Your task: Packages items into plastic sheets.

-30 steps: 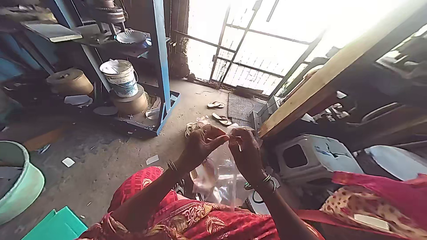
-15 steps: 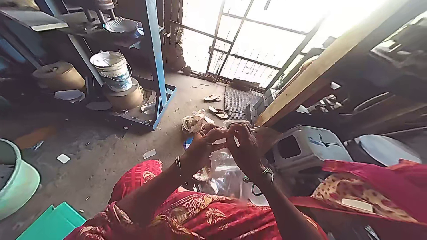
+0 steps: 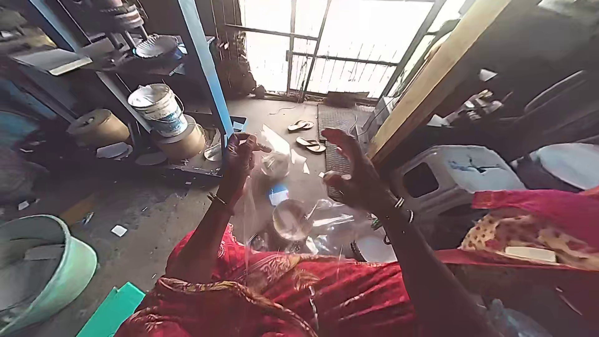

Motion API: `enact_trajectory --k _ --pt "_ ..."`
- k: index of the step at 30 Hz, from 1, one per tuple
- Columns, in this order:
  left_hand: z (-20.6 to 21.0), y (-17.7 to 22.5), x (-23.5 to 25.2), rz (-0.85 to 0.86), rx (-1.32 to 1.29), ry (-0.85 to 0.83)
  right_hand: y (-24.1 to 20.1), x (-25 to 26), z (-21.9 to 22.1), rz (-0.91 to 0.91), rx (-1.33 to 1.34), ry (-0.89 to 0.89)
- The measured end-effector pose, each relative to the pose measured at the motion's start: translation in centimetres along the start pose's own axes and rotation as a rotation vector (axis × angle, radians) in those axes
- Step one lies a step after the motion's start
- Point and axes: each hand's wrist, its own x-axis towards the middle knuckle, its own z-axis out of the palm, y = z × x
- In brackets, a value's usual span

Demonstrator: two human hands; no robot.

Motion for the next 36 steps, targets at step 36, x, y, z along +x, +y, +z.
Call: enact_trajectory --k 36 --pt "-5.6 -2.2 4.8 -0.348 -0.092 0.023 6.8 -0.4 4.2 0.491 0.593 -0.320"
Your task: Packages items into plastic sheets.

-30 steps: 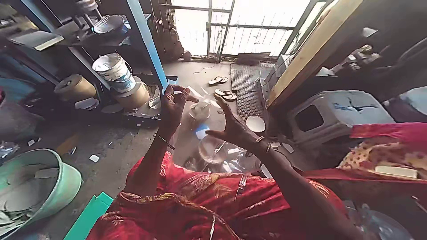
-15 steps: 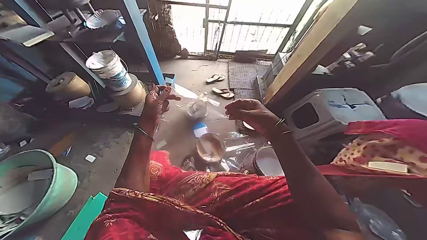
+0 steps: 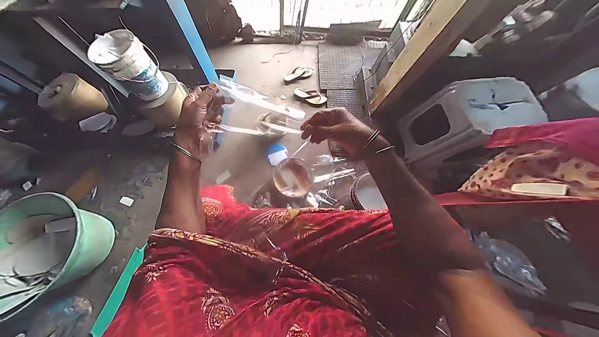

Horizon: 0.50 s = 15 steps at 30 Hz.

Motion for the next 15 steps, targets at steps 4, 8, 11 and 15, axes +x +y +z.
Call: enact_trajectory --k 4,8,11,15 --pt "-0.6 -1.0 1.1 0.078 0.182 -0.046 -0.3 0.0 -0.9 -0.037 0.042 0.033" --pt "-0.7 -1.8 2.1 0.081 0.257 -0.066 -0.3 0.1 -1.1 -0.027 0.074 0.119" --pt "-0.7 -2.3 2.5 0.096 0.266 -0.036 -0.3 0.0 -1.1 -0.035 0.095 0.176" --pt "-0.5 -3.0 2.7 0.115 0.416 0.047 -0.1 -0.2 -0.9 -0.016 0.070 0.300"
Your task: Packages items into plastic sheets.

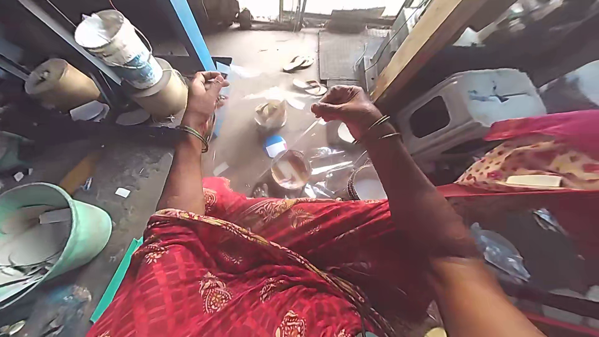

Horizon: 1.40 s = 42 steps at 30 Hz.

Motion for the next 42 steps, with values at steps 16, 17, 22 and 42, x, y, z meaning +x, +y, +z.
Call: enact_trajectory --k 16,17,22,42 --pt "4.6 2.4 -5.6 0.428 0.428 -0.904 -0.5 0.5 -1.4 0.102 0.205 0.235" --pt "4.7 1.4 -5.1 0.409 0.514 -0.879 -0.5 0.6 -1.7 0.095 0.232 0.236" --pt "4.7 -1.0 -3.8 0.350 0.686 -0.789 -0.1 0.5 -2.7 -0.025 0.265 0.197" --pt "10.8 -2.3 -5.5 -0.283 0.048 -0.555 -1.0 -5.0 6.5 -0.236 -1.031 -0.705"
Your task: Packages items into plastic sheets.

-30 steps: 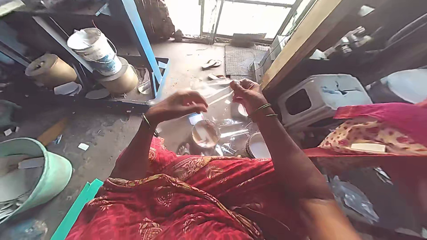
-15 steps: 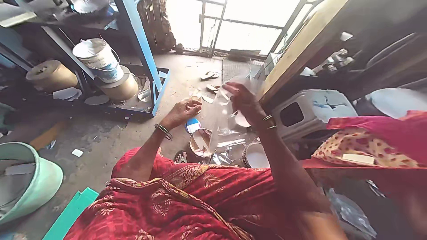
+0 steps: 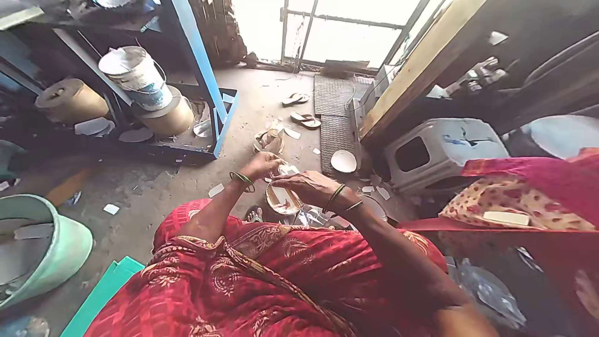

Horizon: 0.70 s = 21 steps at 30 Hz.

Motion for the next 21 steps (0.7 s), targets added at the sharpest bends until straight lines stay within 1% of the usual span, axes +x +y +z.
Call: enact_trajectory --k 2,4,5,8,10,11,12,13,14,15,16,17,18,19,21 --pt "-0.8 -0.3 0.8 0.018 -0.014 0.166 -0.6 0.3 0.7 -0.001 0.028 -0.046" --pt "-1.7 -0.6 1.4 0.014 -0.177 0.313 -1.6 1.0 2.1 -0.062 0.061 -0.106" --pt "-2.0 -0.5 1.4 -0.003 -0.295 0.359 -2.0 1.3 3.2 -0.113 0.090 -0.127" --pt "-2.4 0.2 1.2 -0.040 -0.547 0.440 -3.0 1.6 6.2 -0.223 0.214 -0.235" --pt "-2.6 0.6 0.8 0.007 -0.583 0.445 -2.9 1.5 6.2 -0.237 0.261 -0.282" --pt "-2.8 0.7 0.7 0.070 -0.563 0.446 -2.5 1.3 5.1 -0.214 0.310 -0.256" --pt "-2.9 0.7 0.7 0.152 -0.517 0.447 -2.0 0.9 3.4 -0.178 0.342 -0.184" --pt "-3.0 0.8 0.5 0.239 -0.449 0.449 -1.6 0.3 1.4 -0.122 0.347 -0.051" --pt "-3.2 1.0 0.3 0.312 -0.369 0.460 -1.1 -0.2 -0.6 -0.058 0.319 0.137" --pt "-3.2 1.4 -0.1 0.366 -0.289 0.469 -0.2 -0.2 -1.7 -0.033 0.278 0.382" --pt "-3.2 1.8 -0.7 0.413 -0.227 0.469 0.7 0.0 -2.4 -0.009 0.230 0.569" --pt "-2.9 2.3 -1.4 0.450 -0.177 0.455 1.3 0.4 -2.6 0.022 0.215 0.676" --pt "-2.5 2.9 -2.3 0.479 -0.127 0.424 1.7 0.9 -2.4 0.053 0.252 0.721" --pt "-2.1 3.6 -3.6 0.493 -0.064 0.373 2.0 1.4 -1.9 0.073 0.336 0.730" --pt "-1.4 4.7 -5.4 0.535 0.004 0.285 2.1 2.0 -1.2 0.090 0.554 0.731"
